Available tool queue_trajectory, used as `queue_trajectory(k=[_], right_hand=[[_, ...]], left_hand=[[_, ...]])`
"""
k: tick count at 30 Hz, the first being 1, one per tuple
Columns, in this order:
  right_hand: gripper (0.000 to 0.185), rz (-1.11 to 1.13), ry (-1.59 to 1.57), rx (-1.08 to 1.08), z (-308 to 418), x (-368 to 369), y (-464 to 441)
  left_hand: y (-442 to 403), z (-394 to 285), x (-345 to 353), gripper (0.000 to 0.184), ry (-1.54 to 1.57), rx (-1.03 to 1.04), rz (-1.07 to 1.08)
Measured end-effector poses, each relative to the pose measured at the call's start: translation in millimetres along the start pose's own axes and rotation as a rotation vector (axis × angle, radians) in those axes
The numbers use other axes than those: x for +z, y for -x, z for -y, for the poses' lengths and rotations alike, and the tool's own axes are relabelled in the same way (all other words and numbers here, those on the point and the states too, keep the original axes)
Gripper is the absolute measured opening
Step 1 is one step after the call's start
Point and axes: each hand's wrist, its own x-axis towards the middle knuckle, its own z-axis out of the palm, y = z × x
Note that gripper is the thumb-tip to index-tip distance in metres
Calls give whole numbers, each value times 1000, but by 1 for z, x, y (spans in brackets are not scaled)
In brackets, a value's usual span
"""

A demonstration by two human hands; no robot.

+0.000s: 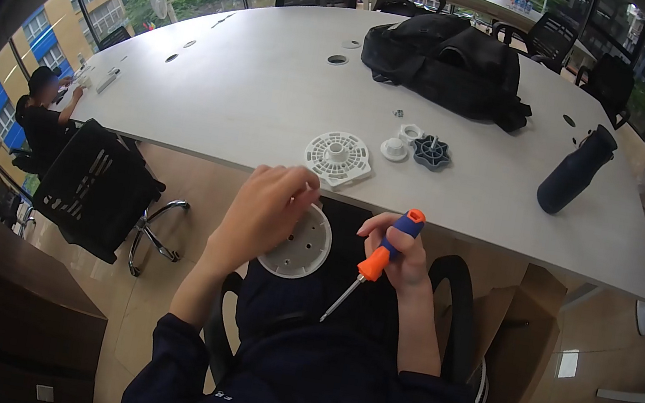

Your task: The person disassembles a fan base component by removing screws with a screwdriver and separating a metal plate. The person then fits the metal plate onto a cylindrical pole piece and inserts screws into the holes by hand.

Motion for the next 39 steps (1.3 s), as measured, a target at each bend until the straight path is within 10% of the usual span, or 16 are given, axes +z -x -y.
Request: queue_trajectory(k=[23,31,39], right_hand=[[45,-85,160,69,2,14,1],[44,-145,154,52,-2,12,2],[37,-135,57,86,-9,13,1]], left_hand=[[-197,141,185,33,268,-280,155],[-181,147,140,28,192,-94,-158],[-120,95,43,19,389,38,264]])
